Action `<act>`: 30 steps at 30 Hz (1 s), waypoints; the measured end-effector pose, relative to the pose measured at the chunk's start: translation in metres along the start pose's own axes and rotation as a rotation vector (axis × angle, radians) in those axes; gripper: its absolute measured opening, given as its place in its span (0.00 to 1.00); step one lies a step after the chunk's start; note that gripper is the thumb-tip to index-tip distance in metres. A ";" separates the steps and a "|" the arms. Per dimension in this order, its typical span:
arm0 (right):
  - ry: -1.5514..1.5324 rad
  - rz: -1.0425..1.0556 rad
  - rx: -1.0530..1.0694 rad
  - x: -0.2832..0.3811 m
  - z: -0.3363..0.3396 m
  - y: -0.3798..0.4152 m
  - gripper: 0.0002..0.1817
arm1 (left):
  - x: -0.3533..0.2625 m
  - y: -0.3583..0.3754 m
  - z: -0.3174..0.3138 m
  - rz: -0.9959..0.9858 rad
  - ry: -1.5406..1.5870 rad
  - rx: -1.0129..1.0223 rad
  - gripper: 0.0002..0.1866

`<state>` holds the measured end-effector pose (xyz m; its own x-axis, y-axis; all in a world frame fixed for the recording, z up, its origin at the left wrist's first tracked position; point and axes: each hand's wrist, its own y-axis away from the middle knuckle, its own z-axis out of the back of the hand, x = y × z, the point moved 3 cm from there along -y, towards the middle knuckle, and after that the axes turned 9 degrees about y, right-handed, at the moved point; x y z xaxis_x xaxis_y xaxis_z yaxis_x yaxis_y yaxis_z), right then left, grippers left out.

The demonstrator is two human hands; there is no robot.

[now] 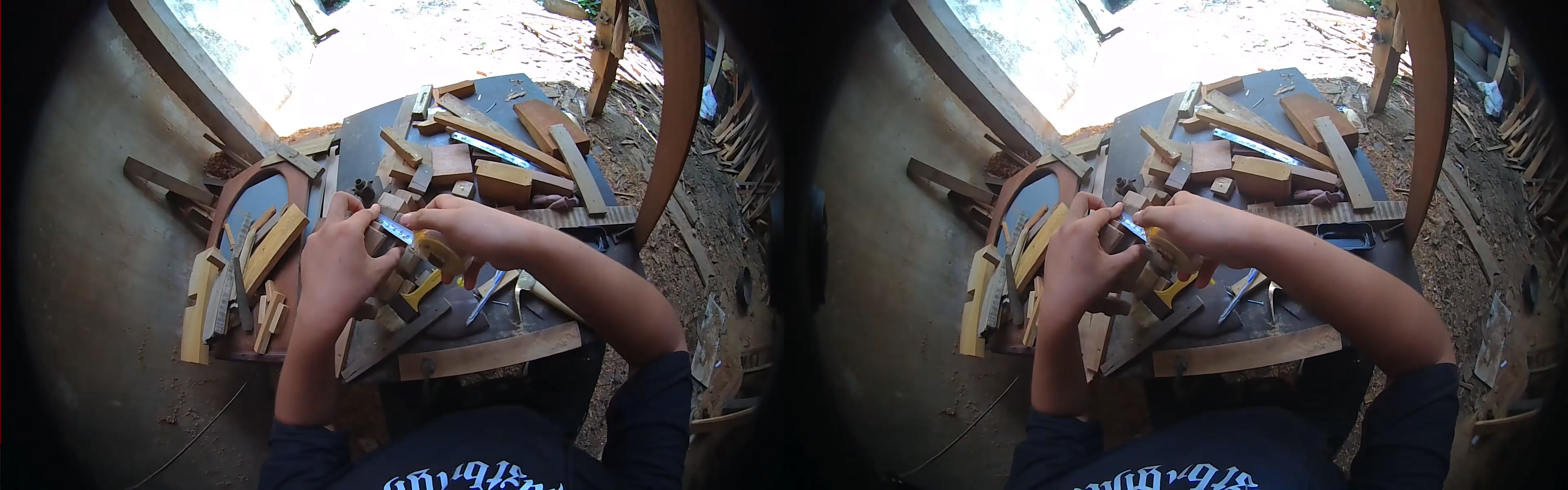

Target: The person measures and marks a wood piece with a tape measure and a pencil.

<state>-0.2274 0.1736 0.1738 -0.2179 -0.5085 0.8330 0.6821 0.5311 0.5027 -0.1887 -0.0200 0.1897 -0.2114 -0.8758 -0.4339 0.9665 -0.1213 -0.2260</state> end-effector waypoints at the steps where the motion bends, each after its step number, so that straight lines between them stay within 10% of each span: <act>1: -0.021 0.009 -0.002 -0.002 -0.001 -0.001 0.47 | 0.000 0.000 0.000 -0.005 0.008 0.001 0.33; 19: 0.052 0.159 -0.084 -0.002 -0.014 0.008 0.49 | 0.004 0.003 0.000 -0.079 0.008 -0.053 0.30; 30: -0.269 0.149 -0.026 -0.018 -0.015 0.001 0.33 | 0.002 0.006 0.001 -0.061 -0.005 -0.048 0.30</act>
<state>-0.2125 0.1729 0.1558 -0.2884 -0.2269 0.9302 0.7373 0.5672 0.3670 -0.1830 -0.0229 0.1878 -0.2692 -0.8697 -0.4137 0.9438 -0.1526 -0.2933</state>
